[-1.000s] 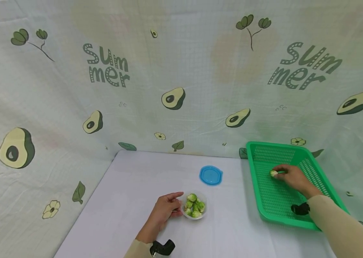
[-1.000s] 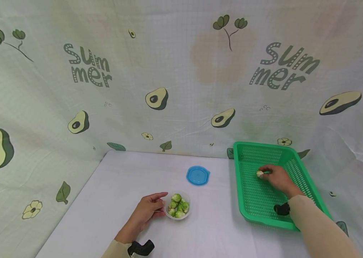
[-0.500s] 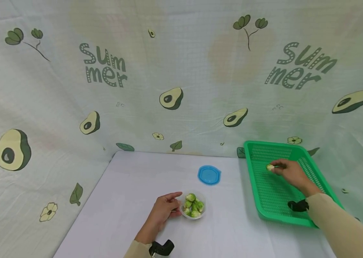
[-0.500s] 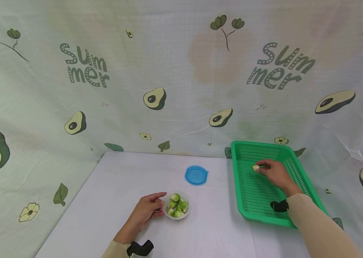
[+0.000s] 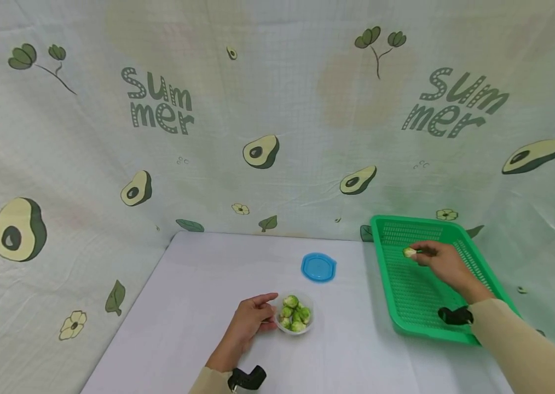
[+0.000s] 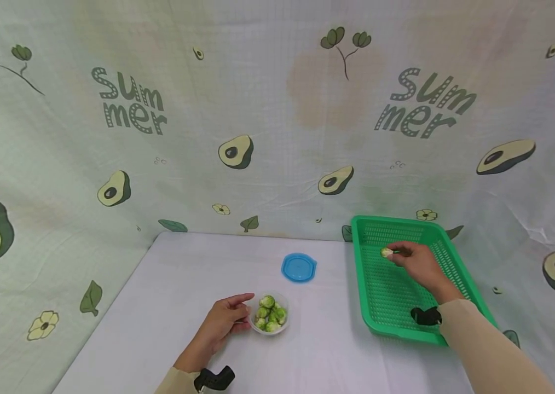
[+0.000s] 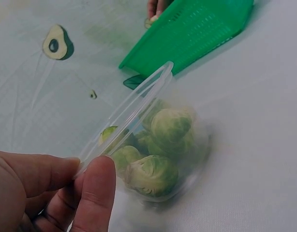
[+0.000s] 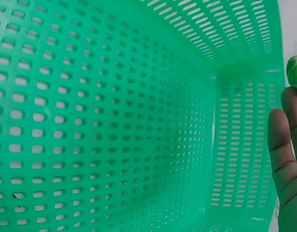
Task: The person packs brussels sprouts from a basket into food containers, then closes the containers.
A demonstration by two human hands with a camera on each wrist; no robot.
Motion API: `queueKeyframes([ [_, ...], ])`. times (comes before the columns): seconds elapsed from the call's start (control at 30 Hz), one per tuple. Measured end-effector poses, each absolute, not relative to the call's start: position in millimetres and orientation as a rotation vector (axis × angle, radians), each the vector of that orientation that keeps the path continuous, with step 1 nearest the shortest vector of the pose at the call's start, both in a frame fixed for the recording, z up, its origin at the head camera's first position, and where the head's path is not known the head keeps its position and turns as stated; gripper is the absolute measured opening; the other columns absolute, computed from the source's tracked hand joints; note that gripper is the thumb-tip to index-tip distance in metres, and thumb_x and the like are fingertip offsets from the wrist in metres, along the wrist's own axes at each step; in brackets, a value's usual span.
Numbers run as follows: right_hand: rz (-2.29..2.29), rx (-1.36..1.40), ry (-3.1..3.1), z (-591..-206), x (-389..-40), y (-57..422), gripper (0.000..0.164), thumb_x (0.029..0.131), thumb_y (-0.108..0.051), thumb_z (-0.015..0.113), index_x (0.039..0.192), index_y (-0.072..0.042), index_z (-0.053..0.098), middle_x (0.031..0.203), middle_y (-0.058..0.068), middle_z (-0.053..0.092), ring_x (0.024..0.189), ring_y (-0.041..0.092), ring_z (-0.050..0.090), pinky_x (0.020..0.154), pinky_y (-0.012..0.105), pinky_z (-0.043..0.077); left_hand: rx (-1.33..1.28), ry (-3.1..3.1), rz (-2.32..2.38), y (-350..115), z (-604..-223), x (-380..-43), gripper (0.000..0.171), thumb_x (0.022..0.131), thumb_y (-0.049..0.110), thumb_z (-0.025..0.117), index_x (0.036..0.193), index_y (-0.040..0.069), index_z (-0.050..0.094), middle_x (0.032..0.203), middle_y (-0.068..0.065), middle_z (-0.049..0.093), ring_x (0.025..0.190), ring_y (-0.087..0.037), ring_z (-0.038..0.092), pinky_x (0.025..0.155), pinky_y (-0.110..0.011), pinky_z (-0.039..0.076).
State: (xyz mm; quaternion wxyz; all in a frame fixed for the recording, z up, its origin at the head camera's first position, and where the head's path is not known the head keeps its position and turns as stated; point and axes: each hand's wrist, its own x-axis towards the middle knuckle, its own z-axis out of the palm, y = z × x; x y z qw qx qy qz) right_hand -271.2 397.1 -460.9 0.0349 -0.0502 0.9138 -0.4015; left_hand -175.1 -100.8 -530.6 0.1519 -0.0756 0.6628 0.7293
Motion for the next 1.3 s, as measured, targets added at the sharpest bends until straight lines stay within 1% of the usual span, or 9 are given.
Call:
queueKeyframes([
  [0.43,-1.266,-0.198,2.842,-441.5,-258.9,379.1,0.049,0.110,-0.035,0.059,0.145,-0.001,0.059,0.137,0.029,0.064,0.115,0.044,0.069,0.098,0.066,0.055,-0.216,1.901,2.107,-100.0,-530.2,-174.3,0.047,0.099,0.003,0.070,0.145,-0.001,0.061,0.091,-0.002,0.061,0.075,-0.012,0.064,0.067,-0.027,0.064],
  [0.53,-1.283,-0.214,2.852,-438.9,-256.3,375.6,0.048,0.109,-0.034,0.061,0.144,-0.002,0.060,0.135,0.027,0.066,0.111,0.037,0.072,0.098,0.065,0.055,-0.216,1.898,2.106,-100.6,-529.0,-173.7,0.048,0.099,0.003,0.069,0.145,-0.001,0.061,0.090,-0.002,0.061,0.075,-0.012,0.064,0.068,-0.027,0.064],
  [0.63,-1.302,-0.234,2.861,-436.8,-254.8,372.8,0.046,0.108,-0.033,0.063,0.143,-0.002,0.062,0.134,0.026,0.067,0.103,0.018,0.074,0.096,0.055,0.059,-0.215,1.898,2.106,-101.0,-528.9,-173.3,0.048,0.099,0.003,0.070,0.146,-0.002,0.060,0.089,-0.002,0.061,0.075,-0.013,0.065,0.068,-0.028,0.064],
  [0.73,-1.324,-0.252,2.867,-435.0,-253.5,369.8,0.045,0.107,-0.032,0.065,0.141,-0.003,0.063,0.131,0.023,0.068,0.096,0.001,0.071,0.089,0.037,0.062,-0.212,1.900,2.108,-101.0,-529.6,-173.5,0.048,0.099,0.003,0.070,0.146,-0.002,0.060,0.090,-0.002,0.062,0.076,-0.013,0.065,0.068,-0.028,0.065],
  [0.8,-1.337,-0.261,2.871,-434.0,-252.2,367.3,0.044,0.106,-0.032,0.066,0.141,-0.004,0.064,0.130,0.021,0.069,0.094,-0.004,0.069,0.084,0.027,0.061,-0.210,1.899,2.109,-100.8,-530.2,-173.7,0.049,0.099,0.003,0.070,0.146,-0.002,0.060,0.090,-0.002,0.062,0.076,-0.013,0.065,0.068,-0.029,0.065],
  [0.9,-1.368,-0.279,2.882,-432.0,-249.4,361.8,0.043,0.105,-0.031,0.068,0.138,-0.004,0.066,0.127,0.017,0.071,0.095,-0.006,0.067,0.081,0.021,0.059,-0.207,1.900,2.110,-100.4,-530.8,-173.7,0.049,0.099,0.004,0.070,0.146,-0.002,0.060,0.090,-0.002,0.062,0.076,-0.013,0.065,0.068,-0.029,0.065],
  [1.13,-1.436,-0.360,2.908,-427.2,-243.4,343.3,0.034,0.103,-0.025,0.071,0.130,-0.004,0.071,0.115,0.007,0.075,0.094,-0.004,0.067,0.079,0.020,0.059,-0.209,1.904,2.112,-99.6,-530.5,-172.8,0.048,0.099,0.003,0.070,0.146,-0.002,0.060,0.090,-0.002,0.061,0.076,-0.012,0.064,0.068,-0.028,0.064],
  [1.2,-1.474,-0.393,2.890,-426.7,-242.3,338.0,0.032,0.103,-0.022,0.072,0.129,-0.004,0.072,0.113,0.007,0.076,0.094,-0.001,0.069,0.079,0.020,0.059,-0.210,1.904,2.111,-99.5,-530.0,-172.5,0.048,0.099,0.004,0.070,0.146,-0.002,0.060,0.090,-0.002,0.061,0.076,-0.012,0.064,0.068,-0.028,0.065],
  [1.3,-1.524,-0.423,2.858,-427.0,-240.4,330.9,0.031,0.102,-0.019,0.072,0.129,-0.002,0.072,0.112,0.006,0.076,0.094,0.000,0.070,0.080,0.020,0.060,-0.212,1.904,2.109,-99.3,-529.4,-172.0,0.048,0.099,0.004,0.070,0.146,-0.002,0.060,0.090,-0.002,0.062,0.076,-0.012,0.064,0.068,-0.028,0.065],
])
